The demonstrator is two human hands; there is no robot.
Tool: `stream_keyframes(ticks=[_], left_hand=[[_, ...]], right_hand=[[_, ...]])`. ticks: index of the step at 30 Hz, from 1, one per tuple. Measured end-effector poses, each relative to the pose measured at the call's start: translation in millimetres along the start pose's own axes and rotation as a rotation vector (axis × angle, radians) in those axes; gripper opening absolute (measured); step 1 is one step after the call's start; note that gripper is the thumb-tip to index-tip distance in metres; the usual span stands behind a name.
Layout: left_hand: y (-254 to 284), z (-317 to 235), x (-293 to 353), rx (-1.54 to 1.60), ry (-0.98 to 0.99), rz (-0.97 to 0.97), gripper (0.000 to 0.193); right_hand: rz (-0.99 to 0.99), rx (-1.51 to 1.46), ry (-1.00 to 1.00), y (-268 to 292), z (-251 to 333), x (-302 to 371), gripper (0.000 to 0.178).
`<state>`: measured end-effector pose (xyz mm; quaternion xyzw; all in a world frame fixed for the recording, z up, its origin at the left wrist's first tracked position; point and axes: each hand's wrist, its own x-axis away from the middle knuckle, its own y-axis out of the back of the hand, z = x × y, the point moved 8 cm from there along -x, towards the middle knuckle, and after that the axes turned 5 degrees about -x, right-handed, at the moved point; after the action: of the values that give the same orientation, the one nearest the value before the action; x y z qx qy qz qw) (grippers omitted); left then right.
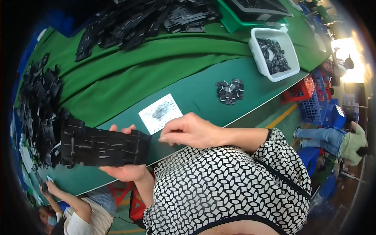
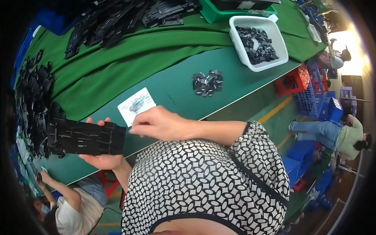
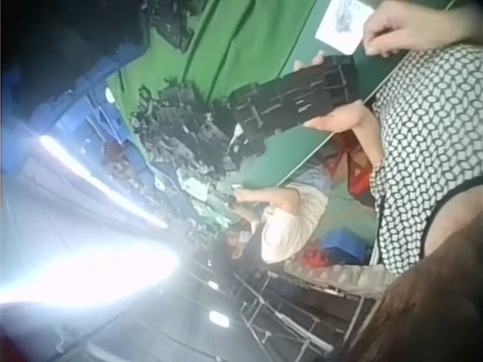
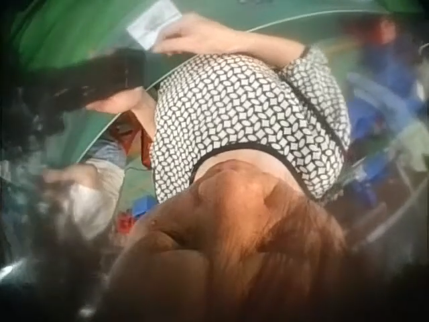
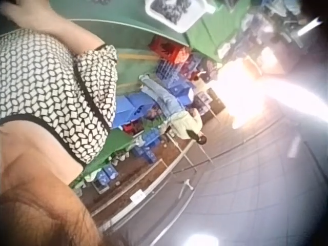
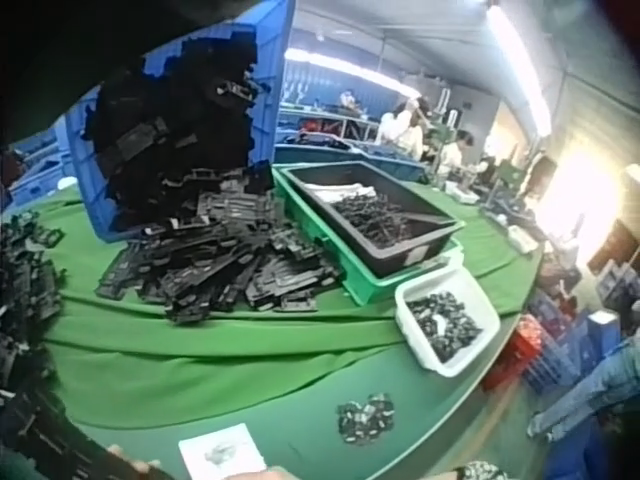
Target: Manually assembling small plastic parts onto a larger base component on a production line.
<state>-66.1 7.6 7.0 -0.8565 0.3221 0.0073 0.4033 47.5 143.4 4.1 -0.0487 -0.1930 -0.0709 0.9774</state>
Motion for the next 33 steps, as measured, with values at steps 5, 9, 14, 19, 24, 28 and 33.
stream_keyframes(ticks=[5, 9, 14, 19, 24, 28, 33], left_hand=[[15, 5, -6, 0.173, 0.07, -0.12, 0.067], [17, 16, -10, 0.243, 0.119, -0.098, 0.065], [14, 22, -13, 0.217, 0.127, -0.111, 0.06], [15, 23, -12, 0.216, 0.123, -0.122, 0.058], [15, 24, -14, 0.205, 0.132, -0.121, 0.057], [18, 26, -16, 0.206, 0.139, -0.133, 0.058], [19, 20, -14, 0.19, 0.119, -0.11, 0.058]], right_hand=[[-0.572, 0.537, 0.373, 111, 31, 55, 0.011], [-0.744, 0.817, 0.262, 164, 10, 80, 0.01], [-0.714, 0.945, 0.148, 173, -11, 76, 0.015], [-0.704, 0.924, 0.139, 173, -10, 75, 0.014], [-0.735, 0.878, 0.178, 171, -9, 77, 0.012], [-0.737, 0.719, 0.152, 172, -2, 85, 0.013], [-0.697, 0.263, 0.032, 176, -16, 77, 0.015]])
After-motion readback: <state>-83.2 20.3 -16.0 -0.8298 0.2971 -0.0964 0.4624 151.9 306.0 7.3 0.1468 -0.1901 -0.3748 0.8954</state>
